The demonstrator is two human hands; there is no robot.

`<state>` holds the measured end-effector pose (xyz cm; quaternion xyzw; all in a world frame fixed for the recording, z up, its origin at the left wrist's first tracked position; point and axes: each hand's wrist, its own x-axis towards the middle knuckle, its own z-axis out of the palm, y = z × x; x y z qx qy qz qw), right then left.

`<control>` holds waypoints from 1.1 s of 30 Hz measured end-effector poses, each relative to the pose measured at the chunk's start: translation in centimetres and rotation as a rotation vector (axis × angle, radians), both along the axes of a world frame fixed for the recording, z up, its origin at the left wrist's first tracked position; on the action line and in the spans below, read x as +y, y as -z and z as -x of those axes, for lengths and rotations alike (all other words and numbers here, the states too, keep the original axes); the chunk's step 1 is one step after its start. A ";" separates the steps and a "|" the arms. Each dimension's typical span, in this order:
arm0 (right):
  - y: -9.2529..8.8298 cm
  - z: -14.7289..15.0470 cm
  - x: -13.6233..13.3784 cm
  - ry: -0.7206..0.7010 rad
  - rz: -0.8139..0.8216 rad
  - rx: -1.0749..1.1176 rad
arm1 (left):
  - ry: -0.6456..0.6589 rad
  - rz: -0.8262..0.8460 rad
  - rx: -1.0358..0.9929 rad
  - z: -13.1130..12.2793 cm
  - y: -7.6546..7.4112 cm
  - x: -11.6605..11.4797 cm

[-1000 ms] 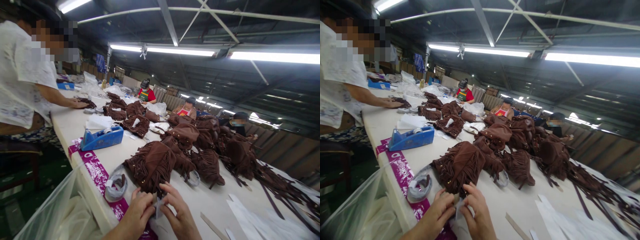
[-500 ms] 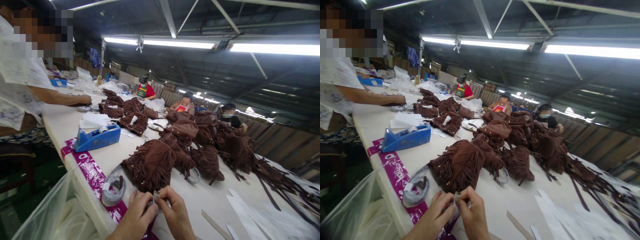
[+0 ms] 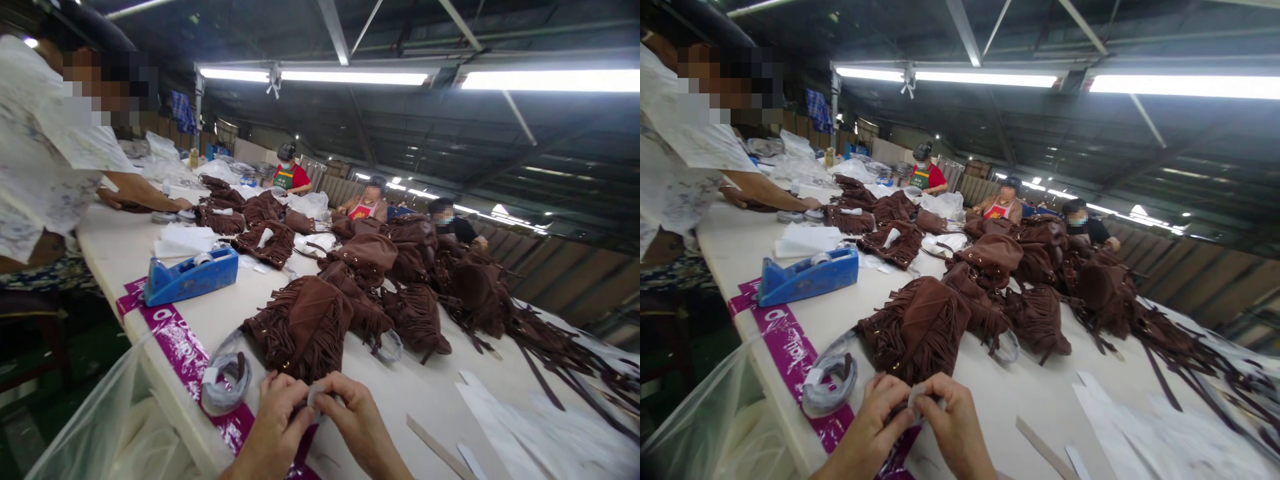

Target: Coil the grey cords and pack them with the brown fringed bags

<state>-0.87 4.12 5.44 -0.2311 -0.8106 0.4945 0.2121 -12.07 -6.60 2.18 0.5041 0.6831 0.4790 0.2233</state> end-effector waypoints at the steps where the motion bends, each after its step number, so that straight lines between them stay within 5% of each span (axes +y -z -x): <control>1: 0.3 0.1 -0.2 0.051 -0.029 0.008 | 0.010 0.023 0.011 0.1 0.0 0.0; 11: 3.1 0.6 -0.3 -0.010 -0.454 0.269 | 0.023 0.182 0.022 0.7 -0.3 0.6; 17: 2.8 -0.7 0.3 -0.163 -0.483 0.274 | 0.011 0.107 0.074 0.2 0.1 0.7; 24: 3.1 -0.5 0.1 -0.052 -0.545 0.308 | 0.161 0.121 0.061 0.8 -0.5 0.4; 33: 4.0 -1.3 0.3 -0.138 -0.740 0.311 | 0.080 0.129 0.030 0.5 0.3 0.7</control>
